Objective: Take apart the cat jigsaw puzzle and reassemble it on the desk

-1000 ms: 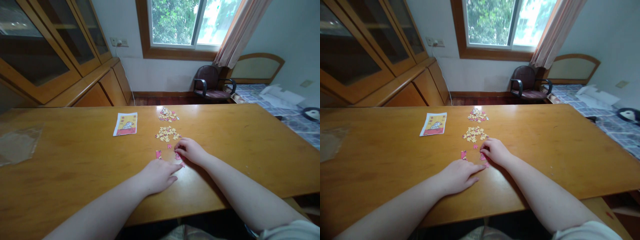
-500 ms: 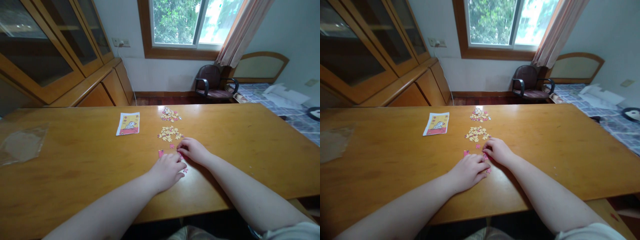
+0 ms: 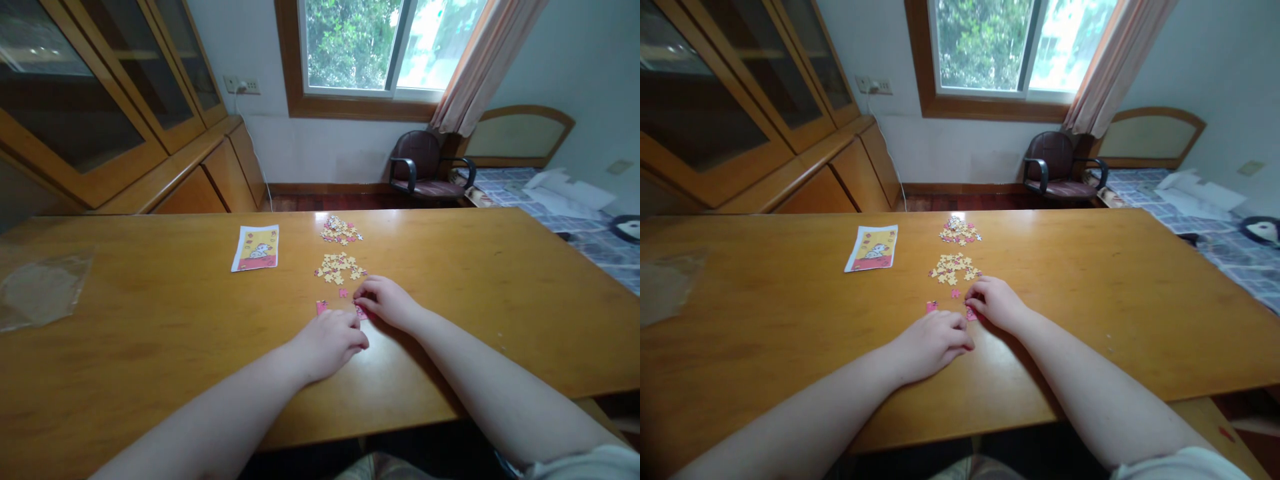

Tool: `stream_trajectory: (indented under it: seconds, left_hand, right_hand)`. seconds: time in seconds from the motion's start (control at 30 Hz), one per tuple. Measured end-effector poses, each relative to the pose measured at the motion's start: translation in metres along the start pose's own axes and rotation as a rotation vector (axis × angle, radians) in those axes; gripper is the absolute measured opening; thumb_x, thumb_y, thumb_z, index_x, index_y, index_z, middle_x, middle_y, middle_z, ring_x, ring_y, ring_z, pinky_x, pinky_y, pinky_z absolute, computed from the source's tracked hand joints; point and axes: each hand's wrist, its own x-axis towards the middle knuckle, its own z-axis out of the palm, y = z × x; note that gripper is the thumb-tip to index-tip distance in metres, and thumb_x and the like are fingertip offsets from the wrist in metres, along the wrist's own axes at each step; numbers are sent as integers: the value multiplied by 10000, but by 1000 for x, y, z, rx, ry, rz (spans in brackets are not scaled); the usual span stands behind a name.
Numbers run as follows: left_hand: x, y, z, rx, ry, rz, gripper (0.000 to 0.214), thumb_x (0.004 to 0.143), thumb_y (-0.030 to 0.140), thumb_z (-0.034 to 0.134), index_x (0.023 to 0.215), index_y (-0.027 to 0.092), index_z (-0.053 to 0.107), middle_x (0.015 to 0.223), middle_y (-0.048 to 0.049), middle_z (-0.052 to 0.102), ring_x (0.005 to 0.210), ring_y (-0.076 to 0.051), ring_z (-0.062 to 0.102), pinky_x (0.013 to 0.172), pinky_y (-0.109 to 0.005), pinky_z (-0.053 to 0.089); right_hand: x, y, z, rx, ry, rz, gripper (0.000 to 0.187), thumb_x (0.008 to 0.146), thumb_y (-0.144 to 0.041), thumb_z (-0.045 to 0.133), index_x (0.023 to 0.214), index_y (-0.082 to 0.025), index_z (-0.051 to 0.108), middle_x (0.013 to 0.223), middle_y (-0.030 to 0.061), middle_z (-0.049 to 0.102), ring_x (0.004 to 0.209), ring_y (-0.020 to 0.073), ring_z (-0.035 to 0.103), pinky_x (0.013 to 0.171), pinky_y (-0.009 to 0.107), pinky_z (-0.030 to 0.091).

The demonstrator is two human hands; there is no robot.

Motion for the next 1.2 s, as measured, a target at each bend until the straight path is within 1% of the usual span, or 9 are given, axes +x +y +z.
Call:
stream_trajectory:
  seconds: [0.07,0.13,0.27,0.43,0.57,0.67,0.77,0.97,1.2]
  left_hand:
    - [-1,-7,-3,-23,2,-17,228,908,212,532,892,296,743,909,0,654,856,-169,596,786,-294,451]
    - [-2,-12,-7,-12,66,-114,235,908,203,510,943,283,728,943,-12,650,870,-176,604,814,-306,458]
    - [-3,-11,-12,40,121,-276,254,850,391,611,1043,241,680,1014,-53,630,910,-227,612,835,-357,481]
    - [-3,-2,-13,67,65,-251,254,851,423,599,1008,245,689,989,-49,628,888,-222,615,826,-359,488]
    - [-3,-2,-13,54,22,-244,192,877,371,574,944,270,723,926,-32,632,848,-198,619,805,-328,481]
    - [-3,-5,-13,24,31,-260,233,920,346,509,999,301,724,931,-27,634,833,-183,624,785,-310,480]
    - [-3,-5,-13,51,81,-314,250,917,352,503,1063,275,692,963,-38,642,869,-201,632,786,-320,485]
    - [-1,1,-12,159,80,-424,263,887,421,533,958,225,693,931,-56,658,869,-235,640,762,-347,489]
    - [-1,-1,-10,178,79,-445,215,907,336,512,905,225,696,892,-51,661,840,-223,641,734,-339,474]
  right_hand:
    - [0,0,0,0,-3,0,55,822,-150,669,811,-182,712,833,43,666,781,159,616,767,291,490]
    - [0,-1,-1,-2,-6,1,48,821,-154,673,811,-182,711,834,43,665,789,161,617,771,292,488]
    - [-1,-4,-4,6,-12,16,47,838,-189,666,823,-180,710,838,42,662,790,159,617,771,291,486]
    - [-6,-7,-16,-9,-38,-18,149,847,-315,672,913,-187,713,904,48,656,817,163,622,784,299,488]
    - [-9,-6,-25,-69,-84,-64,316,754,-350,756,1025,-196,705,982,62,648,866,187,620,813,321,491]
    - [-10,-4,-28,-78,-139,-87,369,711,-343,787,1045,-206,706,988,62,644,860,191,614,804,322,494]
    - [-10,-3,-28,-69,-159,-92,367,713,-347,789,1045,-211,712,989,64,641,844,186,609,792,321,493]
    - [-9,-7,-27,-65,-168,-78,314,754,-343,755,1027,-192,714,956,63,639,802,168,596,751,305,494]
    - [-9,-10,-23,-56,-159,-108,279,748,-293,759,1003,-191,711,955,62,645,814,167,604,745,294,495]
